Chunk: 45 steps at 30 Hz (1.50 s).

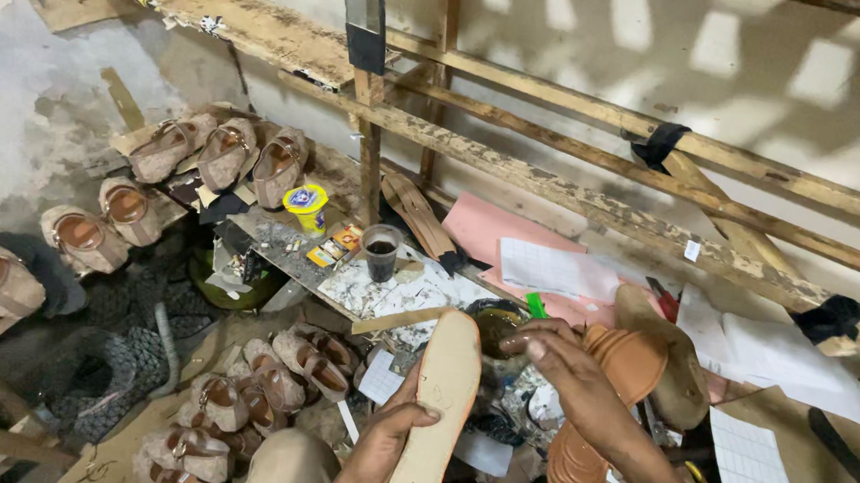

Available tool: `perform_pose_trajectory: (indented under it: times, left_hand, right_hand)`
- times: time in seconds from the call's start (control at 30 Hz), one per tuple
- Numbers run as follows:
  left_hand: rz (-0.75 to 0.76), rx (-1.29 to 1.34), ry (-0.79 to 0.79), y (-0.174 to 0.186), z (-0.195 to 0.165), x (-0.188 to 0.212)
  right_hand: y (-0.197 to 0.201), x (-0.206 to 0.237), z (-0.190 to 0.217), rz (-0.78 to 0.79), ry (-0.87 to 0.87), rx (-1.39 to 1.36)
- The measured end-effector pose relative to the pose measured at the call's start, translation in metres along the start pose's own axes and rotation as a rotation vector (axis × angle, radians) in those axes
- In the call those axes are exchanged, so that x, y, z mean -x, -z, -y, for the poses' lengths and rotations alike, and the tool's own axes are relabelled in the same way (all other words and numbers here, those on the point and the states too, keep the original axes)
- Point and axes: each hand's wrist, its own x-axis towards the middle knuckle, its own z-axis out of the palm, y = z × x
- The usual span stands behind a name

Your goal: The person holds a shoe insole in one hand and spreads glue over its surface with their fingers, dipping into a glue container on the workbench. They coat several insoles one at a time, stack the finished ones, and place them on an overhead wooden rack.

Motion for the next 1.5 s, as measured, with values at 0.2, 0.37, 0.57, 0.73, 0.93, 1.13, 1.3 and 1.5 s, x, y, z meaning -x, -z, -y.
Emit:
perform_pose_trajectory:
  times: [0.2, 0.37, 0.57, 0.73, 0.93, 1.13, 1.3, 1.5]
  left_hand:
    - [0.108, 0.02, 0.07, -0.029, -0.011, 0.0]
    - [0.152, 0.011, 0.076, -0.031, -0.019, -0.004]
    - [0.161, 0.018, 0.172, -0.025, -0.006, -0.016]
    - [0.015, 0.092, 0.107, -0.02, 0.0, -0.036]
    - [0.107, 0.068, 0.084, -0.021, -0.002, -0.031]
    - [0.165, 0.045, 0.163, -0.025, -0.002, -0.025]
    - [0.023, 0.056, 0.15, -0.016, 0.009, -0.05]
    - [0.094, 0.165, 0.114, 0.0, 0.014, -0.076]
  right_hand:
    - [-0.01, 0.01, 0.022, 0.017, 0.202, 1.089]
    - [0.008, 0.002, 0.005, -0.085, 0.434, 1.143]
    - [0.012, -0.011, -0.031, -0.12, 0.557, 1.384]
    - [-0.042, 0.038, -0.038, -0.182, 0.515, 1.285]
    - [-0.033, 0.046, -0.03, -0.167, 0.372, 1.03]
    - [0.017, -0.007, -0.022, -0.095, 0.47, 1.252]
    - [0.007, -0.001, -0.019, 0.003, 0.411, 1.365]
    - [-0.029, 0.055, -0.021, 0.03, 0.543, 1.072]
